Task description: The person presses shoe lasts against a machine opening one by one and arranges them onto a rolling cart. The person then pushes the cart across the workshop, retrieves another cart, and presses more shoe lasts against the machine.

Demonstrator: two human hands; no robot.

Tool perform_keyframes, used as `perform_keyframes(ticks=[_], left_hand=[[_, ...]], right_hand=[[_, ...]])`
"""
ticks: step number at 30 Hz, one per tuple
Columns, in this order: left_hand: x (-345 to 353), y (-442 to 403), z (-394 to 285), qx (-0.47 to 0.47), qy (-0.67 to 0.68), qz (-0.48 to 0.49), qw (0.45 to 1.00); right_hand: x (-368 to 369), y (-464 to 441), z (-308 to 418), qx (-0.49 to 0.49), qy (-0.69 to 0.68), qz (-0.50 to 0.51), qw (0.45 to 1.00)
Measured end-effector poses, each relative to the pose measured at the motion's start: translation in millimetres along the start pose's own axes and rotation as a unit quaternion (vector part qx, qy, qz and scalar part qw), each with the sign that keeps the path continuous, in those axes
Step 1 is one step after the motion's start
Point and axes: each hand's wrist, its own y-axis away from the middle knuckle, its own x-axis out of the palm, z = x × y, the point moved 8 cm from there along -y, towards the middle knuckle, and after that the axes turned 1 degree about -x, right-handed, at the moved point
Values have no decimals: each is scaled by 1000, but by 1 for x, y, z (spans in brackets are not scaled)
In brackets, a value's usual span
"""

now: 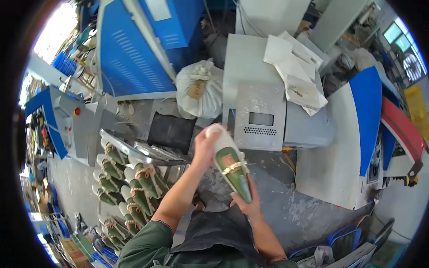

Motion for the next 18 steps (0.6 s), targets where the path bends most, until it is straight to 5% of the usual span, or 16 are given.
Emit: perform_keyframes(ticks=[2, 4, 6, 9, 13, 18], left_hand=[[34, -27, 49, -47, -112, 24, 992], [66, -35, 61, 14, -293, 23, 956], [104, -11, 42, 364, -440, 31, 820], [119, -5, 82, 363, -382, 304, 794], [131, -27, 99, 361, -412, 345, 762], [127, -42, 110, 342, -402, 321, 786]], right_hand=[[-41, -5, -42, 7, 12, -72, 997], [-57, -13, -47, 43, -35, -148, 987], [-74, -16, -77, 72, -57, -204, 975], [-90, -28, -91, -85, 135, -202, 966], [-94, -42, -95, -104, 239, -186, 947], [-89, -63, -63, -129, 358, -114, 918]])
